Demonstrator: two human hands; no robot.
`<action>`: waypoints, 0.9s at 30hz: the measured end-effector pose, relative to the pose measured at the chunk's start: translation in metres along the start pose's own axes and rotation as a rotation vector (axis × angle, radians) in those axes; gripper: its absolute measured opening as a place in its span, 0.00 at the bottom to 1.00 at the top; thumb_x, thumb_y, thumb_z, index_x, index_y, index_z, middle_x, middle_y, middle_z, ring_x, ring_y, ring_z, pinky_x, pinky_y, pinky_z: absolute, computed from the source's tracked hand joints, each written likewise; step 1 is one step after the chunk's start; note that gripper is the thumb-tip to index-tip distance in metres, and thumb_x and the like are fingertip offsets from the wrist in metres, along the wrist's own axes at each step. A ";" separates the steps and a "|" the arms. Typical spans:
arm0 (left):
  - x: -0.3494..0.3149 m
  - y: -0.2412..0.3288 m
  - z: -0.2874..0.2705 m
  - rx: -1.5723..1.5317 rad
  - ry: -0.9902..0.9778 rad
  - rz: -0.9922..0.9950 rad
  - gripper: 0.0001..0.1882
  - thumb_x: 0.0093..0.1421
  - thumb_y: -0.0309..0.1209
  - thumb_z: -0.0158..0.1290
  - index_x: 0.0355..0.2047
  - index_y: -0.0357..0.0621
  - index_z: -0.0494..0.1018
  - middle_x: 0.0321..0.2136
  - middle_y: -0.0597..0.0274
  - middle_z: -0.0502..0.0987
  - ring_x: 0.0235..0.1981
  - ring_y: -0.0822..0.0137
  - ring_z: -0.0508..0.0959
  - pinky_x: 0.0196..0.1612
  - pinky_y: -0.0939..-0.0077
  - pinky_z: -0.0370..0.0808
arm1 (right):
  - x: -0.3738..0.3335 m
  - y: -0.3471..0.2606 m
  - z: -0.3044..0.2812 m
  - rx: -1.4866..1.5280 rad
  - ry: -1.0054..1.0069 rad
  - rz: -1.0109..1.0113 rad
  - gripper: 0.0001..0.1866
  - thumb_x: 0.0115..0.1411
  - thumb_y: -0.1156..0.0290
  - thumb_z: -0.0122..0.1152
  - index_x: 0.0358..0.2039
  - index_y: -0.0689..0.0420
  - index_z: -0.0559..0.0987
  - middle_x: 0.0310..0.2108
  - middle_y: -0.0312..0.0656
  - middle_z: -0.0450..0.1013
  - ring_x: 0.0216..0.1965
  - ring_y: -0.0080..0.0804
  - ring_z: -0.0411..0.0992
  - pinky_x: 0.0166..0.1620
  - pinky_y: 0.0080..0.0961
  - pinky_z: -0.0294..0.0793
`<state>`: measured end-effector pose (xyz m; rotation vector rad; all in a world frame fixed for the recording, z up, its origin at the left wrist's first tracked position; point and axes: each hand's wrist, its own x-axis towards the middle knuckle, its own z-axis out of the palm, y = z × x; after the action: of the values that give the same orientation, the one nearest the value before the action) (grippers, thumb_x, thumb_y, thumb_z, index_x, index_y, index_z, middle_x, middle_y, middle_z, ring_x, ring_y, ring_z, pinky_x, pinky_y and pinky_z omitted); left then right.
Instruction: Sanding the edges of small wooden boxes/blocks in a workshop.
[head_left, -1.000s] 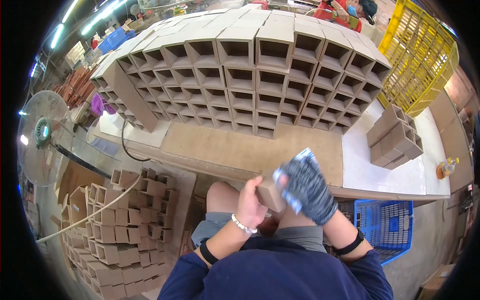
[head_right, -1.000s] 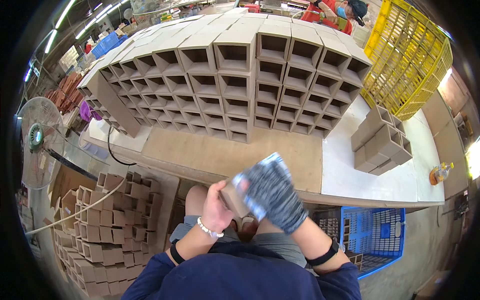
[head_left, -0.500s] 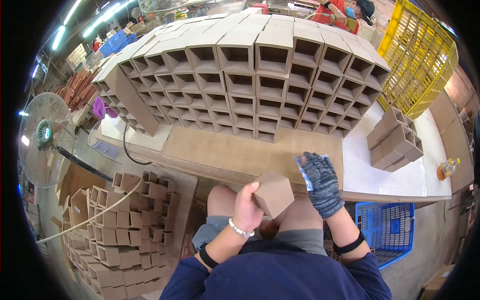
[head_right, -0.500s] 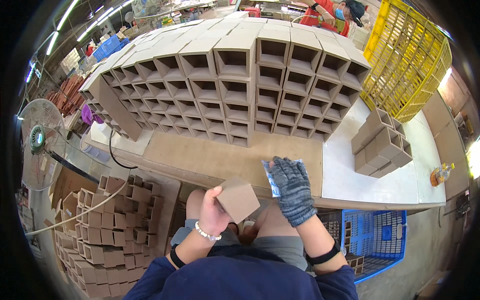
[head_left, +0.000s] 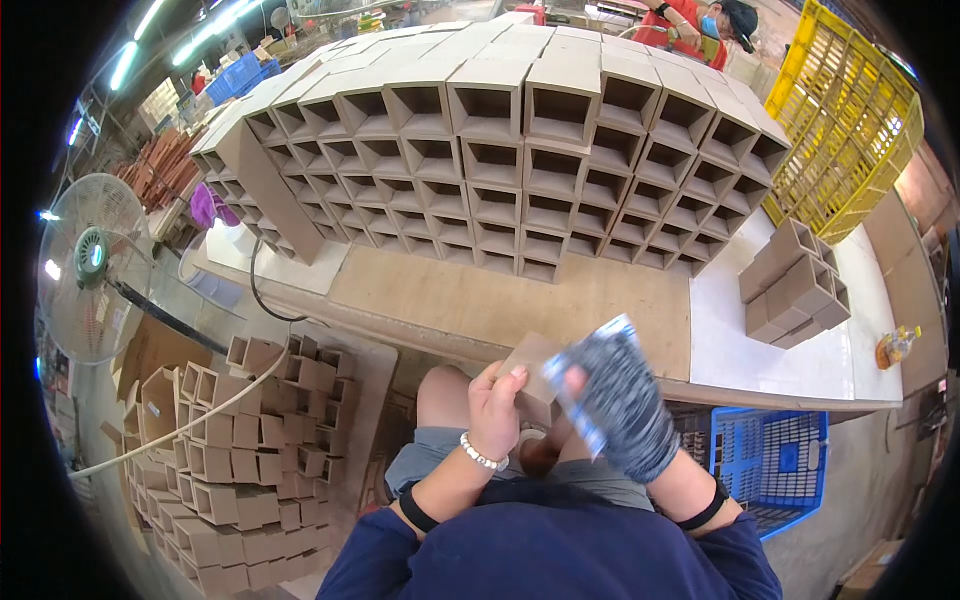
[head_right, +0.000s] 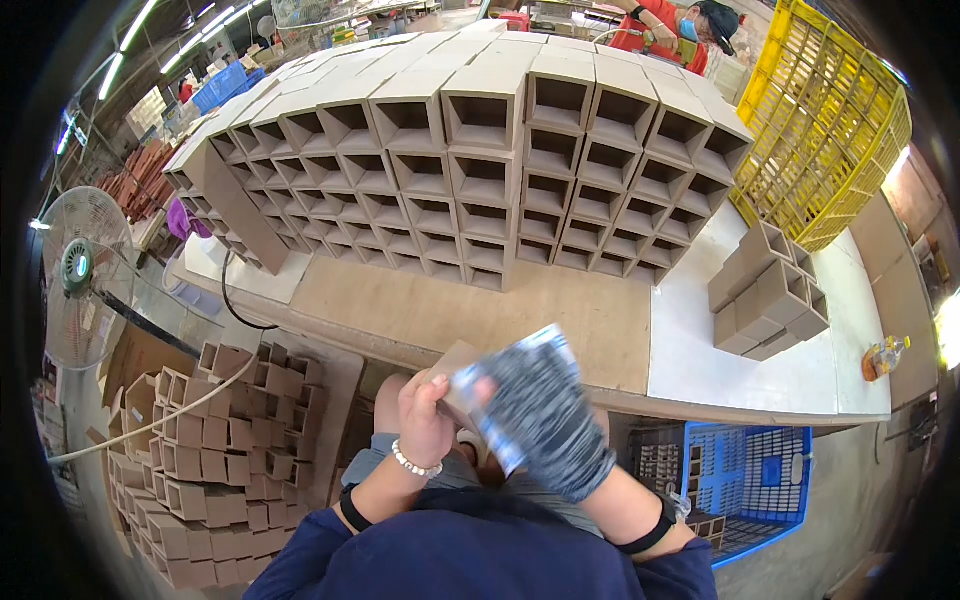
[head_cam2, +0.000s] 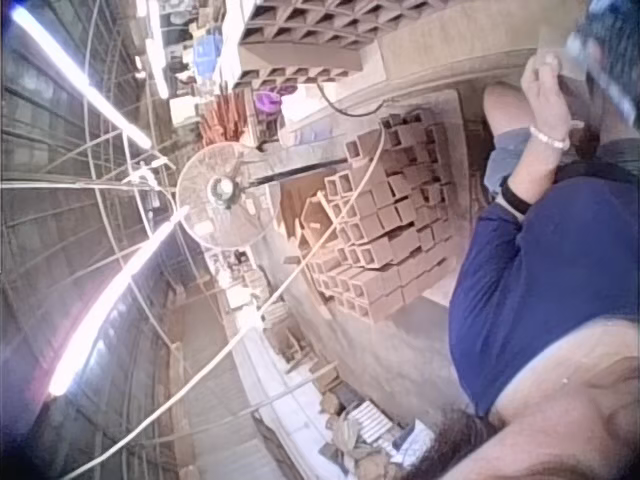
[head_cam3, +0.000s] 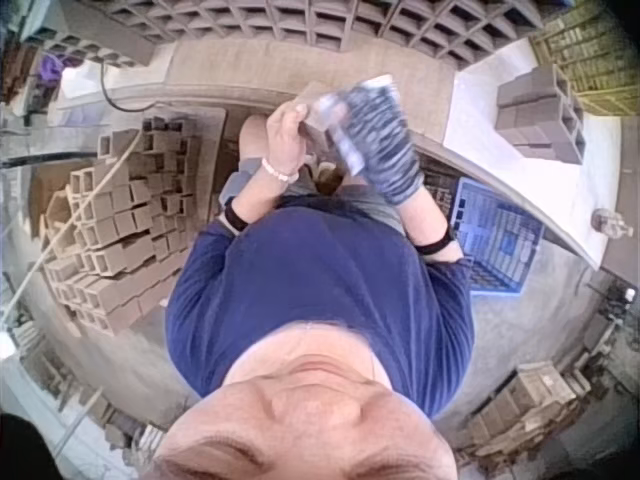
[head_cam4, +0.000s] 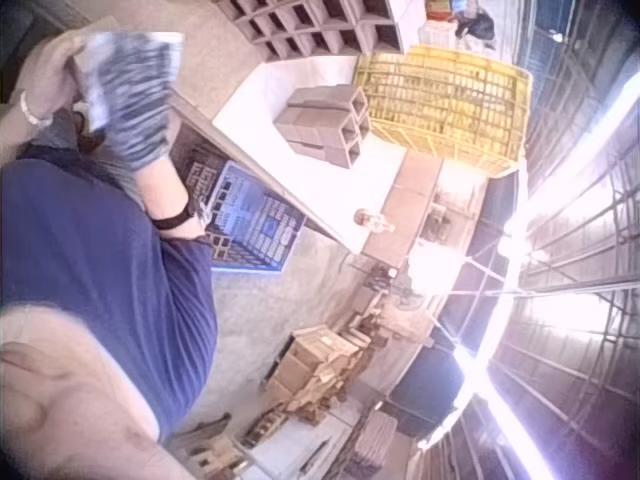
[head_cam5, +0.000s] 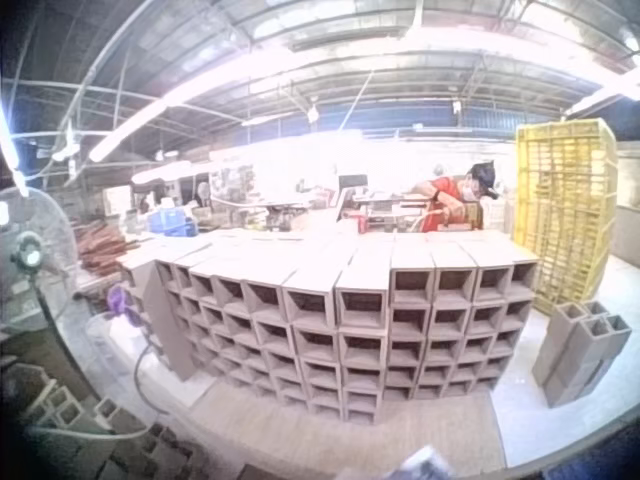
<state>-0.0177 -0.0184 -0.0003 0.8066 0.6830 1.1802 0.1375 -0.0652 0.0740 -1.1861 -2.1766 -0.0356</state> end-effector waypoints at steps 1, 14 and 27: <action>0.000 0.000 -0.001 0.000 -0.003 -0.002 0.12 0.54 0.31 0.46 0.31 0.33 0.71 0.27 0.63 0.74 0.28 0.74 0.72 0.33 0.82 0.68 | -0.002 -0.003 0.002 -0.002 0.001 0.003 0.25 0.49 0.76 0.51 0.50 0.50 0.64 0.46 0.49 0.66 0.47 0.46 0.65 0.52 0.42 0.61; 0.003 -0.003 -0.001 -0.016 -0.017 -0.115 0.13 0.55 0.34 0.44 0.31 0.35 0.69 0.29 0.59 0.73 0.31 0.69 0.73 0.37 0.72 0.69 | -0.001 -0.007 0.014 -0.088 0.049 -0.028 0.23 0.48 0.78 0.51 0.48 0.58 0.66 0.42 0.49 0.68 0.44 0.48 0.66 0.51 0.41 0.62; 0.013 -0.003 0.002 -0.611 -0.084 -0.632 0.26 0.57 0.47 0.38 0.46 0.39 0.66 0.43 0.56 0.72 0.44 0.59 0.71 0.48 0.64 0.67 | -0.040 0.058 0.008 -0.287 0.029 0.393 0.24 0.48 0.77 0.50 0.49 0.54 0.68 0.47 0.47 0.66 0.48 0.41 0.64 0.53 0.37 0.60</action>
<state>-0.0117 -0.0067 -0.0022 0.0983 0.4171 0.7010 0.1924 -0.0581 0.0299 -1.7463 -1.9201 -0.2014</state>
